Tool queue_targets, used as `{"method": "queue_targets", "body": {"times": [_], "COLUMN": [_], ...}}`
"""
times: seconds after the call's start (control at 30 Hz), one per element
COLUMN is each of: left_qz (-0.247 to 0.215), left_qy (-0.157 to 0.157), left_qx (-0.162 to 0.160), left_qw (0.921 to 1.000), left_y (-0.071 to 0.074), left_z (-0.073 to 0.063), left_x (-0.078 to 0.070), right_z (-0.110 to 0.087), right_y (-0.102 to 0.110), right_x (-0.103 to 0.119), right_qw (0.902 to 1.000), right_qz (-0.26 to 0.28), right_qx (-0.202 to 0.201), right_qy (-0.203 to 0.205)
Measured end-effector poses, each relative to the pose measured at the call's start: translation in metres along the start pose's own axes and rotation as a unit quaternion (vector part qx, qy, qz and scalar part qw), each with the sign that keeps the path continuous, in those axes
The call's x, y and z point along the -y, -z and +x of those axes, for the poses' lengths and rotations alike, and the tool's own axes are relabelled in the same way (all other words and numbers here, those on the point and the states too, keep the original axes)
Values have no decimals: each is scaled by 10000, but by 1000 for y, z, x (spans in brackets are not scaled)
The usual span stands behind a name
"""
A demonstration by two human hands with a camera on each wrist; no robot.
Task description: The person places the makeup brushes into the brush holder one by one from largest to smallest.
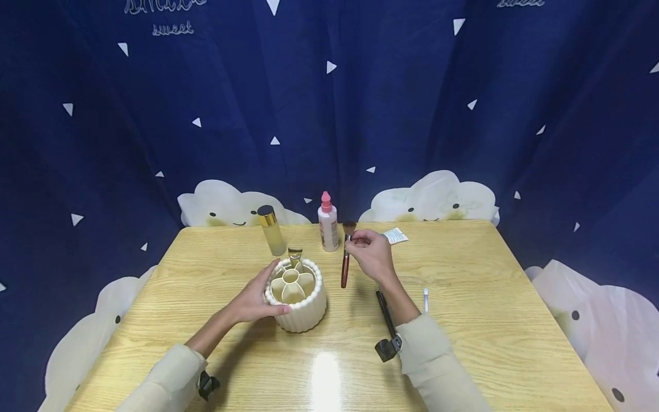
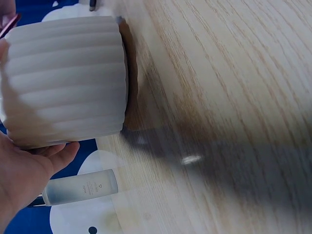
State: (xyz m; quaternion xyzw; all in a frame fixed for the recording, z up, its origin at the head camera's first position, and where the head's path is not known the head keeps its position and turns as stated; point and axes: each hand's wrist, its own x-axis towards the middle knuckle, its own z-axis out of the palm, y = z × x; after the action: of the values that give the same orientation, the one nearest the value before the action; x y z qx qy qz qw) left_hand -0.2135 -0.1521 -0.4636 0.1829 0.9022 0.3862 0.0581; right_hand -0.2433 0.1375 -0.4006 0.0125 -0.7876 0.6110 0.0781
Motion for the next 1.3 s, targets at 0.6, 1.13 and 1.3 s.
{"method": "queue_targets", "body": {"times": [0.6,1.13,1.3], "left_qz": [-41,-63,-74], "left_qy": [-7,-81,-76], "left_qx": [4,-21,-33], "left_qw": [10000,9999,9999], "left_y": [0,0,0], "left_z": [1,1,0], "left_x": [2,2,3], "right_z": [3,-8,-8], "right_y": [-43,-66,-69], "right_x": [16,5,-6], "right_qw": [9964,9990,9987], "right_qz": [682,143,-125], "right_qx": [-350,240,318], "right_qy": [362,360,387]}}
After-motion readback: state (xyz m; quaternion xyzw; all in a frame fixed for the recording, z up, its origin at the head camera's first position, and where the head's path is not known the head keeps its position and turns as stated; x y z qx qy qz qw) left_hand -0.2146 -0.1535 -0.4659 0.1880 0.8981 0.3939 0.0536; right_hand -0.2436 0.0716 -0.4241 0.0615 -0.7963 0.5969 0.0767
